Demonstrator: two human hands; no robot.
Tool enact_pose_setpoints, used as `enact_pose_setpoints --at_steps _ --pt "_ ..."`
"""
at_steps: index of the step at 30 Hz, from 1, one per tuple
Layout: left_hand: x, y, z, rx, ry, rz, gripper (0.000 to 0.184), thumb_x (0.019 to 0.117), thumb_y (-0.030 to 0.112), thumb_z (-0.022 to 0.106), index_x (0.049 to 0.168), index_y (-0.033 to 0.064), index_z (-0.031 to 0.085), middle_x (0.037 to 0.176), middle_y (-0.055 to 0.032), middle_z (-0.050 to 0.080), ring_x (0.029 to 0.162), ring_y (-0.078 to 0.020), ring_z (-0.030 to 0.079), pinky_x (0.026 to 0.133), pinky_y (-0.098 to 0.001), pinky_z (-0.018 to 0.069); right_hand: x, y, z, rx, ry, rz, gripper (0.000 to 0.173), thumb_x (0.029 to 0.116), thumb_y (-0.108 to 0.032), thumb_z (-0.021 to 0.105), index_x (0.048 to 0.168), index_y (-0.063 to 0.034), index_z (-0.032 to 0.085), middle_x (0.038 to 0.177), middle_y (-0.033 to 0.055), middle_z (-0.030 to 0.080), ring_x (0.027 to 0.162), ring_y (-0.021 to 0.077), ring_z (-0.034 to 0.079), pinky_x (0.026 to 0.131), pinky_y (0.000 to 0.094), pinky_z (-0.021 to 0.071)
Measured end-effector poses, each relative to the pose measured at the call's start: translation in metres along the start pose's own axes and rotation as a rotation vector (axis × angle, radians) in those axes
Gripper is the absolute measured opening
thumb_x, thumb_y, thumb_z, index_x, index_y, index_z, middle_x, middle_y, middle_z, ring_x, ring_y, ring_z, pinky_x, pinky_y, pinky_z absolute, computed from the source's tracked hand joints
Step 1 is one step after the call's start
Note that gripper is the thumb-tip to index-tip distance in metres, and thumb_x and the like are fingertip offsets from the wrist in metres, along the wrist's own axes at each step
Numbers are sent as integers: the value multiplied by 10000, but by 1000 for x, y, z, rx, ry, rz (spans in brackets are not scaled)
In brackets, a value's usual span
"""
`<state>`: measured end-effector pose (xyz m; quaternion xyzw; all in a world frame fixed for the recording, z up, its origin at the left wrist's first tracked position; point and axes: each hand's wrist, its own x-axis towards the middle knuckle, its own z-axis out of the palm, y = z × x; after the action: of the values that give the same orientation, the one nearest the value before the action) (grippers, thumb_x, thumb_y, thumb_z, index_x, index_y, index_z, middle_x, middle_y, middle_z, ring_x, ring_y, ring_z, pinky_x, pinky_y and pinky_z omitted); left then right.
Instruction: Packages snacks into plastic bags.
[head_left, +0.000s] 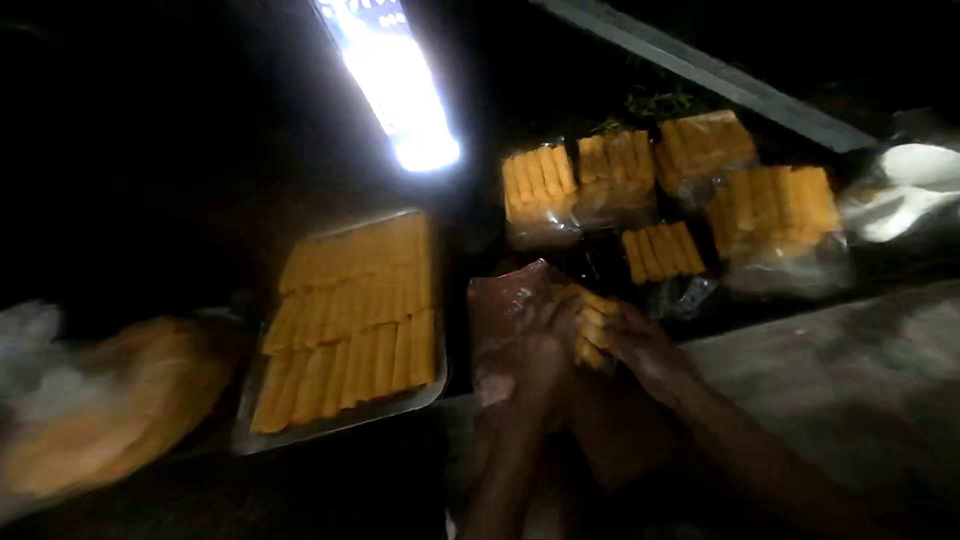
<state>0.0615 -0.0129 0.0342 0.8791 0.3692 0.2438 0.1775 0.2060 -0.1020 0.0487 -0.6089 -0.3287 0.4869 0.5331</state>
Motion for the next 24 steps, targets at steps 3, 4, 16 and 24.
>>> enact_pose_setpoints --at_steps 3,4,16,24 --pt "0 -2 20 71 16 78 343 1044 252 535 1313 116 697 1395 -99 644 1338 -370 554 1107 -598 412 14 3 8 112 25 2 464 1040 -68 491 1484 40 408 1322 171 596 1134 156 642 959 314 563" --pt "0 -4 19 84 -4 65 352 1050 249 522 1335 118 682 1423 -96 625 1362 -370 534 1121 -597 403 15 4 8 118 29 13 480 1036 -60 485 1500 28 394 1347 177 589 1148 168 641 962 321 562" --pt "-32 46 42 240 171 103 415 881 340 716 1207 84 722 1244 -162 697 1151 -396 653 964 -617 482 19 17 -45 -1030 253 -651 410 913 -185 714 1295 -42 670 1268 272 641 1181 494 606 983 671 480" --pt "-43 30 -10 326 238 48 183 834 117 731 991 26 747 990 -172 728 922 -390 689 771 -539 543 2 25 -28 -995 229 -761 222 973 -130 601 1007 39 741 974 202 739 928 373 726 837 513 595"
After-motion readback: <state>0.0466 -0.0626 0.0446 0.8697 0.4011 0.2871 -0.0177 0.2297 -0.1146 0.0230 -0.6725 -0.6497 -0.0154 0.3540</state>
